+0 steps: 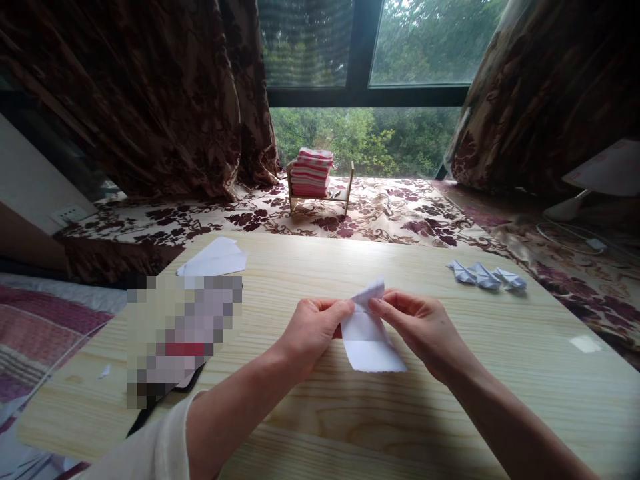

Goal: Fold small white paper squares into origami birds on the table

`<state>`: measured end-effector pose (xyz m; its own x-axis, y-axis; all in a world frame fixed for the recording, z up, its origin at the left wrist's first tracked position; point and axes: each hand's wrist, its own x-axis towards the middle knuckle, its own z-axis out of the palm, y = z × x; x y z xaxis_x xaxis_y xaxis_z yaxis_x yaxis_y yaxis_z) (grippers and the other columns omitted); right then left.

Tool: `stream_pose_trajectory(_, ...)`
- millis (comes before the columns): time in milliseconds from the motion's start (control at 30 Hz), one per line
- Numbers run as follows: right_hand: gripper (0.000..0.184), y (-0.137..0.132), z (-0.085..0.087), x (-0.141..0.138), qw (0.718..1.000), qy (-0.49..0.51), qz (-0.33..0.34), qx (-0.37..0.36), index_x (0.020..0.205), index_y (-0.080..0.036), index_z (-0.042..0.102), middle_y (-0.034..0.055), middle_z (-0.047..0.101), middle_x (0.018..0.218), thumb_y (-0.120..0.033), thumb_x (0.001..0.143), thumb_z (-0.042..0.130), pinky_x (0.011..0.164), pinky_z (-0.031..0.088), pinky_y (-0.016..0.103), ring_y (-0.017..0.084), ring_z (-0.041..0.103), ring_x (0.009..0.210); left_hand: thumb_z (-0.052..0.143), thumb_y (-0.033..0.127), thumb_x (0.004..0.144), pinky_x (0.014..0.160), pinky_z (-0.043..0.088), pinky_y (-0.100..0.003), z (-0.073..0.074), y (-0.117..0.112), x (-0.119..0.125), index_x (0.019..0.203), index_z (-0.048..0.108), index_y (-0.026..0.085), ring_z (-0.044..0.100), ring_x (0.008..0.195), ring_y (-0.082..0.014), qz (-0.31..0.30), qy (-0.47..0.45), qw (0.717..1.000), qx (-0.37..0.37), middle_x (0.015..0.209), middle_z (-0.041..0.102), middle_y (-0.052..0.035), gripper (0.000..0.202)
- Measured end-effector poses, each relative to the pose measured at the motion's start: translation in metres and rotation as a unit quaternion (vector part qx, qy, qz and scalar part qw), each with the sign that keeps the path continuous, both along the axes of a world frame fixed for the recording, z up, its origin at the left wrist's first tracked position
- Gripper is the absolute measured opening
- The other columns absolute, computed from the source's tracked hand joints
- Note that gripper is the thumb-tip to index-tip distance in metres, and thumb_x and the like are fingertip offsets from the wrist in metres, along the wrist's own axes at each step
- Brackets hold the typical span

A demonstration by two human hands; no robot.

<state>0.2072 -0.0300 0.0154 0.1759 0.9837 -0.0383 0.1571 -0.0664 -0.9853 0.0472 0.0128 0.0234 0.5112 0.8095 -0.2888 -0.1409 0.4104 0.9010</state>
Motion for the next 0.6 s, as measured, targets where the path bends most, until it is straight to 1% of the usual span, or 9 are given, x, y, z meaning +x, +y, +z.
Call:
stream_pose_trajectory(67, 0.033, 0.0, 0.001, 0.001, 1.0, -0.004, 0.001, -0.007, 0.075, -0.016, 0.067, 0.0026, 0.066, 0.073, -0.049, 0.074, 0.067, 0.062, 0.041, 0.025, 0.015, 0.056, 0.069, 0.065, 0.037, 0.068, 0.053, 0.035, -0.022, -0.001, 0.001, 0.0, 0.059, 0.064, 0.01, 0.044, 0.053, -0.009, 0.011, 0.031, 0.999, 0.036, 0.057, 0.055, -0.0012, 0.028)
stream_pose_trajectory(133, 0.035, 0.001, 0.002, 0.001, 1.0, 0.004, -0.005, -0.012, 0.083, -0.017, 0.067, 0.0029, 0.068, 0.08, -0.051, 0.074, 0.066, 0.068, 0.043, 0.026, 0.016, 0.058, 0.075, 0.063, 0.038, 0.071, 0.052, 0.032, -0.022, -0.002, 0.001, -0.001, 0.059, 0.063, 0.009, 0.042, 0.054, -0.0092, 0.02, 0.06, 0.995, 0.081, 0.056, 0.053, -0.0009, 0.031)
stream_pose_trajectory(233, 0.039, 0.002, 0.005, -0.004, 0.997, 0.065, 0.01, -0.032, 0.092, -0.018, 0.066, 0.0039, 0.069, 0.089, -0.052, 0.072, 0.068, 0.073, 0.044, 0.027, 0.018, 0.06, 0.083, 0.058, 0.037, 0.076, 0.053, 0.032, -0.022, -0.001, 0.0, -0.002, 0.061, 0.063, 0.01, 0.043, 0.058, -0.0109, 0.02, 0.084, 0.983, 0.162, 0.059, 0.053, -0.0012, 0.031)
stream_pose_trajectory(300, 0.04, 0.002, 0.005, -0.009, 0.991, 0.128, 0.022, -0.044, 0.091, -0.017, 0.065, 0.004, 0.069, 0.085, -0.051, 0.069, 0.071, 0.07, 0.045, 0.027, 0.018, 0.06, 0.079, 0.055, 0.034, 0.079, 0.055, 0.033, -0.023, 0.001, -0.003, -0.001, 0.06, 0.063, 0.011, 0.045, 0.061, -0.012, 0.021, 0.103, 0.968, 0.226, 0.062, 0.053, -0.0017, 0.031)
stream_pose_trajectory(400, 0.038, 0.002, 0.003, -0.015, 0.978, 0.207, 0.001, -0.039, 0.086, -0.017, 0.065, 0.0015, 0.066, 0.073, -0.045, 0.064, 0.077, 0.061, 0.043, 0.025, 0.015, 0.057, 0.066, 0.052, 0.03, 0.082, 0.055, 0.034, -0.023, 0.005, -0.007, 0.0, 0.056, 0.061, 0.012, 0.046, 0.063, -0.0125, 0.022, 0.131, 0.945, 0.298, 0.064, 0.052, -0.0022, 0.033)
stream_pose_trajectory(467, 0.035, 0.002, 0.001, -0.017, 0.971, 0.236, -0.005, -0.031, 0.082, -0.017, 0.066, 0.001, 0.065, 0.07, -0.042, 0.062, 0.079, 0.059, 0.042, 0.024, 0.013, 0.055, 0.063, 0.05, 0.029, 0.084, 0.056, 0.035, -0.023, 0.007, -0.009, 0.001, 0.055, 0.059, 0.013, 0.047, 0.063, -0.0128, 0.019, 0.136, 0.939, 0.317, 0.064, 0.052, -0.0024, 0.034)
stream_pose_trajectory(600, 0.03, 0.002, 0.0, -0.019, 0.967, 0.252, 0.003, -0.027, 0.073, -0.015, 0.068, 0.0027, 0.066, 0.068, -0.041, 0.062, 0.079, 0.062, 0.043, 0.027, 0.015, 0.056, 0.064, 0.049, 0.027, 0.084, 0.057, 0.036, -0.023, 0.007, -0.011, 0.001, 0.053, 0.056, 0.014, 0.049, 0.064, -0.013, 0.024, 0.141, 0.931, 0.334, 0.065, 0.054, -0.0025, 0.035)
